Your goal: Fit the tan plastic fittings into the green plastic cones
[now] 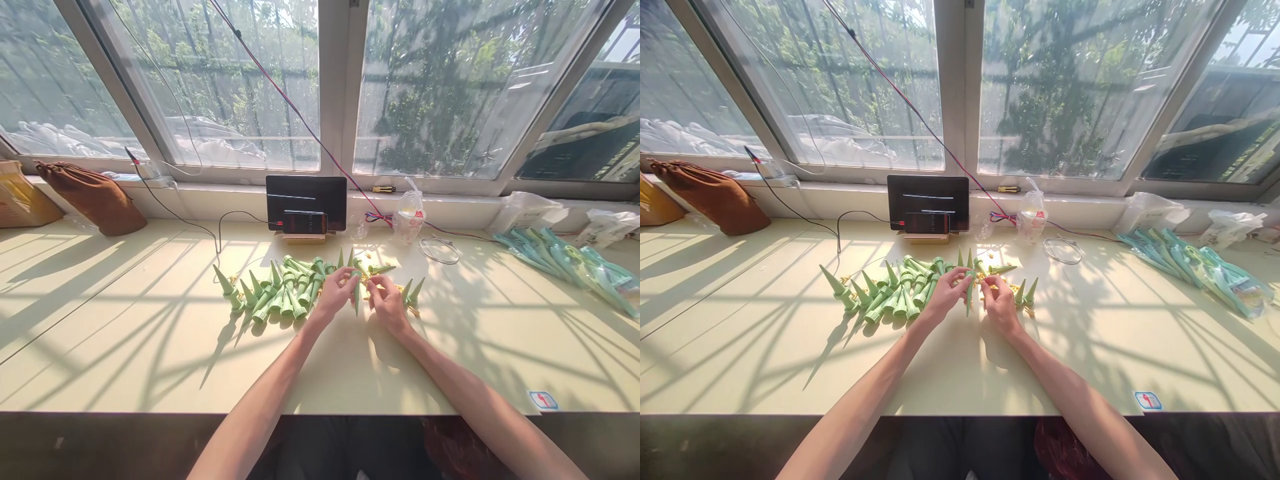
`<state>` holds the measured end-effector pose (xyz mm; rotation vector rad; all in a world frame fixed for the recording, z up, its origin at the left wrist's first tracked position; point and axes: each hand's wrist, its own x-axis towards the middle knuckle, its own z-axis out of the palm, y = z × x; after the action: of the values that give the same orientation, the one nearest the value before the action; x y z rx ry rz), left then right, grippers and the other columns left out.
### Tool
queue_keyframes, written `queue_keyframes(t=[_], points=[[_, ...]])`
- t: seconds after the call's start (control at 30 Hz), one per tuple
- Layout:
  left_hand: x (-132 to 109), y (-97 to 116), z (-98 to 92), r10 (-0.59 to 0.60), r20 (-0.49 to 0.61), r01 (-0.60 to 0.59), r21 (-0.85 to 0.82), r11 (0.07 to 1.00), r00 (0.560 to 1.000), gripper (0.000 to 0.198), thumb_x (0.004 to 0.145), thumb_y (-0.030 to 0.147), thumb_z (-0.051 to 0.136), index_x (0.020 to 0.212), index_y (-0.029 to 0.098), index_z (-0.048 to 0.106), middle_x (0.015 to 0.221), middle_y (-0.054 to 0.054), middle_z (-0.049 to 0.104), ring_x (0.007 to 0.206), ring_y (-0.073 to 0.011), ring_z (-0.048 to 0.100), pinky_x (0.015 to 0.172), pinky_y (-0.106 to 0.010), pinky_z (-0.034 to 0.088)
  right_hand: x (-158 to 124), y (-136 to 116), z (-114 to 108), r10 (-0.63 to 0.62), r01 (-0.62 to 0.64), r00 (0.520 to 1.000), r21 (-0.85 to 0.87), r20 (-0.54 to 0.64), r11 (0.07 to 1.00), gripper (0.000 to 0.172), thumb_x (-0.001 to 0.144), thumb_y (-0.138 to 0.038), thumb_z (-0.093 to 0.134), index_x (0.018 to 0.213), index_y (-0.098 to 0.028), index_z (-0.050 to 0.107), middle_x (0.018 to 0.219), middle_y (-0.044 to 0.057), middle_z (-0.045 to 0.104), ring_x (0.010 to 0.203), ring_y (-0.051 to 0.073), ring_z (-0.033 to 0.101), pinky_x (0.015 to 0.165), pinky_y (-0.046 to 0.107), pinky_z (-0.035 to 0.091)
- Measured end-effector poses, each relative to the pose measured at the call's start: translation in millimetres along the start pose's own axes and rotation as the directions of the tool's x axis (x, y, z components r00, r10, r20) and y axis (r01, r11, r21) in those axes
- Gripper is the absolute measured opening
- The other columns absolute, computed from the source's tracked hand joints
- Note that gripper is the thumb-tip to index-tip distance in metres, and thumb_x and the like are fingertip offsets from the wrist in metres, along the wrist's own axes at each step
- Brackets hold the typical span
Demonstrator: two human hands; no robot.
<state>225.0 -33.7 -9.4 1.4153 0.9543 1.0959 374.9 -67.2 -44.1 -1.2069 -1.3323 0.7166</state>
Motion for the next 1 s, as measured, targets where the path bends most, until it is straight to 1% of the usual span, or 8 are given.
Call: queue_keyframes(t=[0.17,0.37,0.53,0.77,0.87,0.93,1.0], points=[[-0.1,-1.0,-0.4,-0.001,-0.015,0.001,-0.013,1.000,1.000,0.037,0.080,0.047,0.069,0.101,0.017,0.066,0.084,-0.004,0.062,0.061,-0.0114,0.059,0.050,-0.023,0.052,-0.2,0.9,-0.6,-0.003,0.003,1.000,0.005,0.023,1.000,0.033,0.092,-0.053,0.054,0.092,-0.021,0.055,0.078,0.002,0.060,0.049,0.012,0.054,0.046,0.027,0.043],[-0.9,-0.8,-0.4,-0.006,-0.009,0.006,0.020,1.000,1.000,0.038,0.081,0.049,0.069,0.101,0.017,0.065,0.082,-0.003,0.062,0.050,-0.0080,0.054,0.047,-0.023,0.050,-0.2,-2.5,-3.0,-0.008,0.009,0.999,-0.018,0.044,1.000,0.033,0.093,-0.054,0.052,0.086,-0.022,0.052,0.068,-0.002,0.055,0.047,0.013,0.050,0.047,0.027,0.042],[-0.8,-2.7,0.0,0.014,0.005,-0.014,0.050,0.999,1.000,0.036,0.082,0.048,0.068,0.101,0.017,0.064,0.089,-0.004,0.063,0.048,-0.0069,0.054,0.046,-0.022,0.048,-0.3,-5.3,-5.0,-0.009,0.012,0.998,-0.040,0.055,0.999,0.033,0.093,-0.053,0.051,0.082,-0.023,0.050,0.062,-0.003,0.050,0.049,0.014,0.049,0.050,0.028,0.041],[-1.6,-2.1,1.1,0.041,0.029,-0.042,0.053,0.998,0.999,0.034,0.083,0.044,0.066,0.103,0.017,0.064,0.087,-0.004,0.061,0.049,-0.0067,0.052,0.042,-0.020,0.043,-0.5,-5.6,-5.8,-0.012,0.016,0.998,-0.074,0.059,0.997,0.034,0.095,-0.051,0.047,0.076,-0.023,0.046,0.057,-0.005,0.046,0.049,0.014,0.047,0.051,0.028,0.039],[-2.4,-1.8,2.1,0.069,0.051,-0.072,0.077,0.994,0.996,0.034,0.084,0.043,0.064,0.104,0.016,0.064,0.076,-0.001,0.059,0.048,-0.0076,0.051,0.042,-0.020,0.041,-0.3,-4.0,-5.8,-0.014,0.019,0.999,-0.107,0.049,0.994,0.036,0.097,-0.050,0.045,0.073,-0.023,0.045,0.055,-0.004,0.045,0.049,0.014,0.046,0.052,0.028,0.038],[-3.2,-1.8,2.6,0.085,0.067,-0.092,0.107,0.990,0.994,0.034,0.085,0.044,0.063,0.106,0.016,0.063,0.066,0.002,0.054,0.046,-0.0081,0.050,0.043,-0.019,0.040,0.0,-2.1,-5.8,-0.015,0.020,0.999,-0.131,0.037,0.991,0.038,0.098,-0.050,0.043,0.070,-0.023,0.042,0.053,-0.004,0.044,0.050,0.015,0.045,0.052,0.028,0.037],[-4.1,-1.8,3.0,0.095,0.072,-0.104,0.141,0.985,0.993,0.035,0.086,0.045,0.062,0.106,0.016,0.064,0.060,0.004,0.051,0.045,-0.0083,0.048,0.043,-0.019,0.039,0.4,-0.2,-5.9,-0.020,0.024,0.999,-0.154,0.025,0.988,0.040,0.098,-0.050,0.041,0.068,-0.023,0.040,0.054,-0.004,0.044,0.051,0.015,0.044,0.053,0.028,0.036]])
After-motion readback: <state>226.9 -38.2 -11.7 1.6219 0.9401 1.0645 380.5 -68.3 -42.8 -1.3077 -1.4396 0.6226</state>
